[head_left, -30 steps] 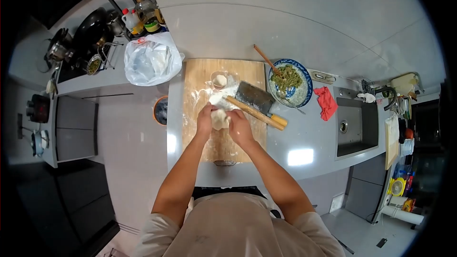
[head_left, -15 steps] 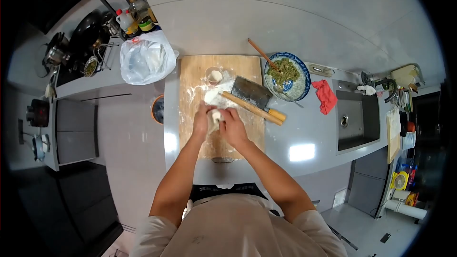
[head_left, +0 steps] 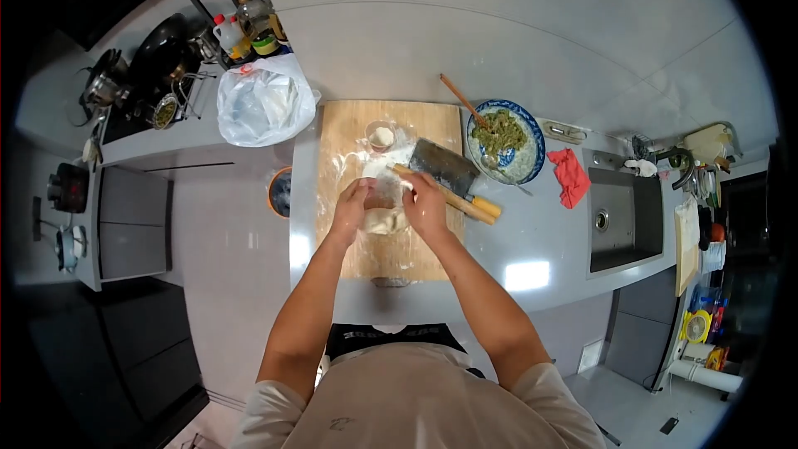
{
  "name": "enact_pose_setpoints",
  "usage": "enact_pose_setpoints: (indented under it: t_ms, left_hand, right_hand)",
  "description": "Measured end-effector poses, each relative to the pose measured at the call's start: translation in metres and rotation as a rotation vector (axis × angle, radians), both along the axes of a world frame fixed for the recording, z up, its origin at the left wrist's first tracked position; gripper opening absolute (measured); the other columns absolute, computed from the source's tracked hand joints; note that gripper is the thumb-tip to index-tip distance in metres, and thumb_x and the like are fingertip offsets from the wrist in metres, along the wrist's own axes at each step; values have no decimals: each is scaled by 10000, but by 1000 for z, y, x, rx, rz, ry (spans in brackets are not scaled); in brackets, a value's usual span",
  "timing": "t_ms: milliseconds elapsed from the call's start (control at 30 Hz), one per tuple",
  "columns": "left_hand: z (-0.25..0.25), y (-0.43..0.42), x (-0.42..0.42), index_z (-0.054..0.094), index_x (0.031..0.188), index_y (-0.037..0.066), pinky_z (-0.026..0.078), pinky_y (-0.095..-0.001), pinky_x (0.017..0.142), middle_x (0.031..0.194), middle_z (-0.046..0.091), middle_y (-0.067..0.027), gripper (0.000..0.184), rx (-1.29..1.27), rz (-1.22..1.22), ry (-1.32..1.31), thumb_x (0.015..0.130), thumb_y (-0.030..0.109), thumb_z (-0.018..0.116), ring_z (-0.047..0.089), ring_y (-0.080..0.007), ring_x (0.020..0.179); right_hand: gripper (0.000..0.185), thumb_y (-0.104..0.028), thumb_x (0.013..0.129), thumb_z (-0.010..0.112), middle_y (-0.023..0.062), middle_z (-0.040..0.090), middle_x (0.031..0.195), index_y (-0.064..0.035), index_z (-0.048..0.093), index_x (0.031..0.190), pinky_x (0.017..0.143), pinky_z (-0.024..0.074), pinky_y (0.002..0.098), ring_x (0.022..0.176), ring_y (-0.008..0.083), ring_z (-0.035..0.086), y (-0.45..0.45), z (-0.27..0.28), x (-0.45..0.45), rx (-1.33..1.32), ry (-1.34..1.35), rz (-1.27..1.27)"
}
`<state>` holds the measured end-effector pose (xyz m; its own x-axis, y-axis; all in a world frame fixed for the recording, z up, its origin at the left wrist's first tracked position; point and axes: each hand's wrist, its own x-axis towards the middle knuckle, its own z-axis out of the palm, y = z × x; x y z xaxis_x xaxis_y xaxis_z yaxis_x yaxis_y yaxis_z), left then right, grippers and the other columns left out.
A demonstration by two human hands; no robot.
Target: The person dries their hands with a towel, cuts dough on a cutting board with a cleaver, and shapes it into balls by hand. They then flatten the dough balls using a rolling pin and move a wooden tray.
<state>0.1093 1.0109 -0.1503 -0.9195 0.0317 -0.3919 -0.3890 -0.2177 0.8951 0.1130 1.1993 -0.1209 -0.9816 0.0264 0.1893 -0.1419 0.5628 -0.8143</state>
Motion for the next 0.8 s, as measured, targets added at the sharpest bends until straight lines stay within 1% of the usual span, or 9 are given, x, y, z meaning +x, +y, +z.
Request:
enact_pose_setpoints:
  t_ms: [167,267,300,400,467,533,600,667,800]
  left_hand:
    - [-24,-17,-13,676,1300,15,542,-369,957,1165,702,-83,291,-256,12,113,1059,178,665,647,-174,1043]
    - [-27,-27,-20,637,1373,11,550,-419,980,1238,698,-162,488,-645,-23,344,921,121,785,678,-283,1087]
    - [-21,-30,-23,608,1428,17,547,-440,998,1282,692,-205,625,-943,-70,495,850,104,829,684,-345,1126]
    - [29,-24,-25,530,1512,49,508,-504,1086,1375,638,-264,793,-1091,28,660,794,130,857,611,-420,1279]
    - [42,-25,-28,484,1561,70,522,-486,1068,1366,653,-237,854,-1120,20,693,797,130,861,613,-427,1277]
    - [51,-30,-30,507,1545,70,540,-473,1040,1372,663,-207,861,-724,-229,451,778,156,889,609,-439,1277]
    - [44,-38,-31,558,1501,100,562,-455,988,1302,692,-157,796,-837,-265,555,782,170,891,633,-408,1221]
    - [65,-41,-25,592,1459,154,567,-424,968,1264,681,-127,729,-1269,-493,629,781,77,848,644,-354,1159]
    - [48,-41,-23,628,1402,171,568,-436,936,1177,674,-102,673,-1296,-477,784,772,42,828,643,-337,1083]
  right_hand:
    - [337,-45,881,712,152,705,1141,-123,768,1205,868,587,441,955,361,712,-14,26,-70,205,163,21]
    - [272,-80,892,741,145,718,1102,-127,788,1156,884,587,442,955,359,716,-19,8,-89,447,19,103]
    - [228,-92,897,749,146,723,1080,-112,793,1121,876,584,446,957,361,717,-19,3,-91,309,7,103]
    - [169,-140,916,784,141,741,1044,-66,800,1067,830,576,407,949,297,736,-23,18,-74,94,-41,84]
    - [214,-146,913,809,117,758,1054,-43,795,1100,778,561,353,884,198,717,-22,21,-56,-178,-431,108]
    - [253,-114,912,802,84,771,1049,-61,792,1159,756,550,307,825,130,667,-17,-14,-46,-283,-461,188]
    - [308,-51,908,757,54,768,978,-88,779,1213,753,557,309,793,137,660,-15,-27,-33,-327,-148,293]
    - [333,-23,915,709,54,743,897,-106,769,1233,764,568,317,802,157,680,-8,-28,-22,-248,-225,219]
    - [282,4,902,678,82,711,857,-90,764,1153,767,574,333,779,200,683,-4,-32,-9,-174,-206,-96]
